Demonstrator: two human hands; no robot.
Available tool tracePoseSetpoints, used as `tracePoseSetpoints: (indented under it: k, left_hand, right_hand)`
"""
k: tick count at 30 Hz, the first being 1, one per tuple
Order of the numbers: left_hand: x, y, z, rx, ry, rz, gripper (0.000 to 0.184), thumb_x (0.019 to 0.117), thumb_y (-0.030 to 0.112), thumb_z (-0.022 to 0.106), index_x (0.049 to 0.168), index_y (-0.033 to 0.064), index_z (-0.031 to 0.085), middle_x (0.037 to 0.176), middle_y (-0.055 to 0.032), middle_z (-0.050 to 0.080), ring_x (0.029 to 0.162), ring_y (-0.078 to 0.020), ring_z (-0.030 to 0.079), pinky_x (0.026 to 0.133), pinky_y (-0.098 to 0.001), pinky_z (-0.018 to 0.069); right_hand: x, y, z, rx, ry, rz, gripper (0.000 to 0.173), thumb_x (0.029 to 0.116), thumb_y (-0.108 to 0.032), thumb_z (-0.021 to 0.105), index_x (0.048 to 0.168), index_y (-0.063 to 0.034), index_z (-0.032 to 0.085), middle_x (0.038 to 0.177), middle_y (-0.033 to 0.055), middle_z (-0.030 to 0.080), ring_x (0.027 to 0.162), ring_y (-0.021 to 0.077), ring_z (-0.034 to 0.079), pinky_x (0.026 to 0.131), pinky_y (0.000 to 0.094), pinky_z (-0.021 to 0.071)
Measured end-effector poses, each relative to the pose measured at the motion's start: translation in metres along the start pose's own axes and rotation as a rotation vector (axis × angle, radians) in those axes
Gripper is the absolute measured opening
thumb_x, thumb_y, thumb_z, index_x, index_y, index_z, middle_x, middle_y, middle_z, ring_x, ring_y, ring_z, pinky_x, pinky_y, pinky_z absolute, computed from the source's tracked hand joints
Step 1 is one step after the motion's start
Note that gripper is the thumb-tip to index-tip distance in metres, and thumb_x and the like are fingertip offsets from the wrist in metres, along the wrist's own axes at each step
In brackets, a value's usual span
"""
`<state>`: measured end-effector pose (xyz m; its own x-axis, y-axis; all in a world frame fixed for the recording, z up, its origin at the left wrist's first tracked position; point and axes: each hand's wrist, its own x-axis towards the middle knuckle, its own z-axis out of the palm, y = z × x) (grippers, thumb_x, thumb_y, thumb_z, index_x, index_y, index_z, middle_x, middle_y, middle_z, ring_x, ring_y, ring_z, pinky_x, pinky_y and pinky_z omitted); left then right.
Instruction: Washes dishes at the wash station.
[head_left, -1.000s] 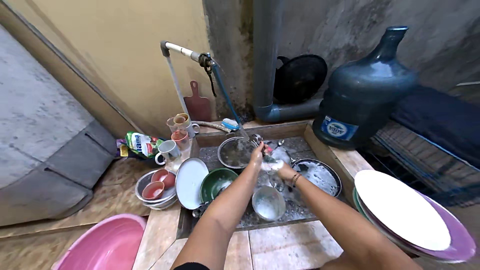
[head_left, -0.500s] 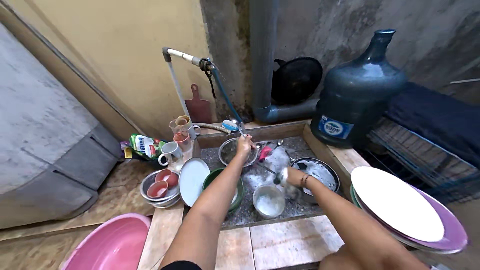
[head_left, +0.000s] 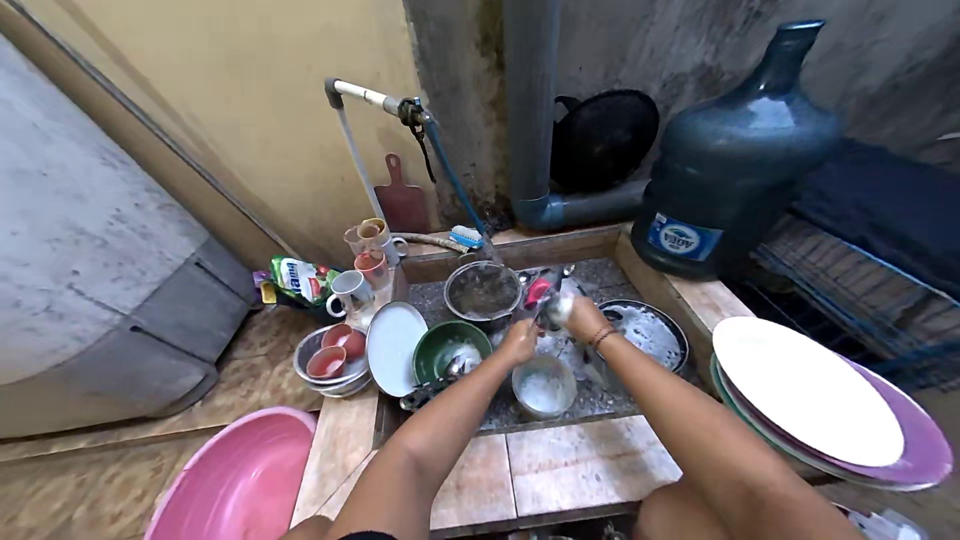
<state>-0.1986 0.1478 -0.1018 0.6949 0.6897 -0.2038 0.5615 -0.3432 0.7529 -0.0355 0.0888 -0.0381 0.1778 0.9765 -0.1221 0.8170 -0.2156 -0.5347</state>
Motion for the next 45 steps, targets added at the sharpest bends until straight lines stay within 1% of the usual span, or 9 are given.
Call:
tracePoseSetpoints:
  k: [6, 11, 14, 18, 25, 31, 36, 42, 45]
  left_hand:
    - [-0.01, 0.016, 0.024, -0.485, 0.046, -0.152, 0.03, 0.1123, 0.016, 0.038, 0.123, -0.0051, 0.058, 0.085, -0.0046, 0.06, 0.063, -0.0087, 0.053, 0.062, -0.0259, 0.0483]
    - [-0.01, 0.013, 0.02, -0.681, 0.066, -0.167, 0.032, 0.1061, 0.005, 0.051, 0.137, -0.0005, 0.047, 0.096, -0.0099, 0.073, 0.056, -0.0071, 0.058, 0.05, -0.0222, 0.0454]
    - [-0.012, 0.022, 0.019, -0.402, -0.003, -0.138, 0.035, 0.109, 0.01, 0.045, 0.142, -0.0017, 0.045, 0.094, -0.0096, 0.07, 0.059, -0.0098, 0.058, 0.059, -0.0277, 0.051]
    - [-0.015, 0.024, 0.02, -0.193, -0.003, -0.177, 0.036, 0.1127, 0.019, 0.035, 0.135, -0.0043, 0.052, 0.105, -0.0198, 0.065, 0.092, -0.0283, 0.065, 0.09, -0.0467, 0.053]
    - [-0.035, 0.031, 0.016, 0.126, -0.059, -0.232, 0.037, 0.1109, 0.017, 0.037, 0.134, -0.0052, 0.054, 0.126, -0.0284, 0.063, 0.12, -0.0406, 0.063, 0.103, -0.0577, 0.049]
    - [-0.046, 0.038, 0.024, 0.407, -0.068, -0.263, 0.037, 0.1081, 0.014, 0.039, 0.143, 0.0024, 0.047, 0.125, -0.0258, 0.066, 0.118, -0.0434, 0.065, 0.096, -0.0609, 0.0532]
    - [-0.03, 0.026, 0.024, 0.157, -0.071, -0.233, 0.042, 0.1122, 0.026, 0.035, 0.135, -0.0036, 0.055, 0.126, -0.0276, 0.064, 0.121, -0.0405, 0.063, 0.103, -0.059, 0.0488]
    - [-0.024, 0.008, 0.018, -0.032, -0.11, -0.199, 0.045, 0.1135, 0.028, 0.033, 0.12, -0.0059, 0.062, 0.107, -0.0216, 0.064, 0.098, -0.0314, 0.064, 0.092, -0.0513, 0.0507]
    - [-0.028, -0.009, 0.022, -0.371, -0.089, -0.246, 0.033, 0.113, 0.02, 0.036, 0.122, -0.0017, 0.059, 0.077, -0.0013, 0.055, 0.058, -0.008, 0.048, 0.058, -0.0255, 0.0448]
  right_hand:
    - [0.019, 0.027, 0.01, 0.538, 0.344, 0.112, 0.048, 0.0984, -0.015, 0.065, 0.138, 0.009, 0.053, 0.134, 0.0263, 0.061, 0.126, 0.0322, 0.06, 0.111, 0.0465, 0.0455]
    - [0.01, 0.038, 0.02, 0.851, 0.125, 0.048, 0.075, 0.094, -0.01, 0.065, 0.16, -0.0097, 0.03, 0.139, 0.0181, 0.058, 0.117, 0.025, 0.063, 0.096, 0.0439, 0.0549]
    - [0.004, 0.033, 0.035, 0.597, 0.151, -0.066, 0.081, 0.082, -0.004, 0.077, 0.152, 0.0032, 0.037, 0.143, 0.0232, 0.055, 0.128, 0.0266, 0.058, 0.109, 0.0395, 0.0476]
    - [0.004, 0.026, 0.04, 0.354, 0.226, 0.107, 0.06, 0.0901, -0.015, 0.076, 0.14, 0.0077, 0.053, 0.136, 0.0269, 0.061, 0.131, 0.0351, 0.057, 0.115, 0.048, 0.042]
    - [0.03, 0.029, 0.031, 0.687, 0.376, 0.172, 0.038, 0.1099, -0.02, 0.043, 0.134, 0.0057, 0.057, 0.126, 0.0228, 0.065, 0.114, 0.0284, 0.064, 0.101, 0.0442, 0.0513]
    - [0.017, 0.02, 0.018, 0.243, -0.055, 0.061, 0.045, 0.0899, -0.017, 0.074, 0.127, 0.0041, 0.063, 0.126, 0.0236, 0.066, 0.121, 0.034, 0.062, 0.107, 0.0522, 0.0469]
    - [0.009, 0.009, 0.023, 0.092, -0.003, -0.065, 0.048, 0.0965, -0.025, 0.069, 0.134, 0.0038, 0.06, 0.133, 0.0235, 0.064, 0.128, 0.0356, 0.059, 0.113, 0.0517, 0.0429]
    - [0.012, 0.015, 0.014, -0.151, 0.063, 0.038, 0.051, 0.1004, -0.018, 0.058, 0.144, 0.0063, 0.05, 0.139, 0.0313, 0.057, 0.13, 0.0471, 0.056, 0.109, 0.0632, 0.0424]
    - [0.026, 0.037, 0.012, 0.28, 0.226, -0.034, 0.065, 0.0994, -0.008, 0.059, 0.16, -0.0061, 0.034, 0.148, 0.0253, 0.051, 0.127, 0.0374, 0.06, 0.107, 0.0525, 0.0489]
